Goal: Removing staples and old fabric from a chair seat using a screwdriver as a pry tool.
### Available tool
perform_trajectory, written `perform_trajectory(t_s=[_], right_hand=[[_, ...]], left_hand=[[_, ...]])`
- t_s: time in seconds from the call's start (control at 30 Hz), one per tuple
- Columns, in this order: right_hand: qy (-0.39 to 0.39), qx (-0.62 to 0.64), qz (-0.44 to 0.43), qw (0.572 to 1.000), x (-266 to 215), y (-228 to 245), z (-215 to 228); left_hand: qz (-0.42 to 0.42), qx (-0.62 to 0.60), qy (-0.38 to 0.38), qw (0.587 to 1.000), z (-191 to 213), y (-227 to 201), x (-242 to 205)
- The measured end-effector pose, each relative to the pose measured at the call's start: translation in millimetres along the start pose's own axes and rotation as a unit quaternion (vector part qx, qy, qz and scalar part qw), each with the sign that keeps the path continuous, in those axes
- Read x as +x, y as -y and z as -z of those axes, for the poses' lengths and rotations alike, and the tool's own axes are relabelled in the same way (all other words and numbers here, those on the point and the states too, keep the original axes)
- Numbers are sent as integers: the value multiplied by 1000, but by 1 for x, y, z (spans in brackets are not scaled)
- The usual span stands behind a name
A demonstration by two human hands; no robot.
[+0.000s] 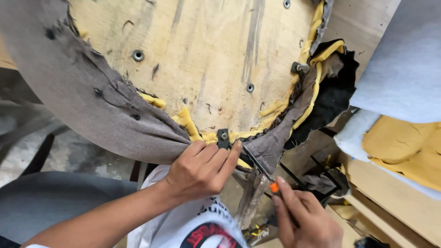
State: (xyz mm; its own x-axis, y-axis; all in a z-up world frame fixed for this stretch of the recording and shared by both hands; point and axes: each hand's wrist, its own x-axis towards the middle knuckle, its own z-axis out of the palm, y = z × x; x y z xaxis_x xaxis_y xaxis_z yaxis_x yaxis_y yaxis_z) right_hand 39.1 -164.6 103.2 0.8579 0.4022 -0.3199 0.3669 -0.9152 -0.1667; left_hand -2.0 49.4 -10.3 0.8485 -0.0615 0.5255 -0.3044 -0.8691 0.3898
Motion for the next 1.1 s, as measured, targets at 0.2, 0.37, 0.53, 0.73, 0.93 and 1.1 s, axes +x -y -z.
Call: perform_trajectory(t_s=[0.2, 0.37, 0.53, 0.73, 0.93, 1.1], right_hand=[[-115, -45, 85, 989, 4, 16, -6], [-127, -107, 108, 980, 4, 16, -7], [-97, -123, 85, 984, 0, 19, -1], [-56, -138, 74, 986, -1, 17, 0], [-84, -148, 68, 983, 2, 28, -4], [-150, -186, 154, 959, 8, 32, -10]], left_hand=[[14, -12, 2, 1000, 0, -1, 6], [29, 12, 35, 999, 2, -3, 9], [29, 13, 25, 999, 0, -3, 9], [47, 16, 1, 999, -2, -5, 8], [39, 23, -5, 999, -4, -3, 5], [-3, 9, -22, 1000, -1, 2, 7]])
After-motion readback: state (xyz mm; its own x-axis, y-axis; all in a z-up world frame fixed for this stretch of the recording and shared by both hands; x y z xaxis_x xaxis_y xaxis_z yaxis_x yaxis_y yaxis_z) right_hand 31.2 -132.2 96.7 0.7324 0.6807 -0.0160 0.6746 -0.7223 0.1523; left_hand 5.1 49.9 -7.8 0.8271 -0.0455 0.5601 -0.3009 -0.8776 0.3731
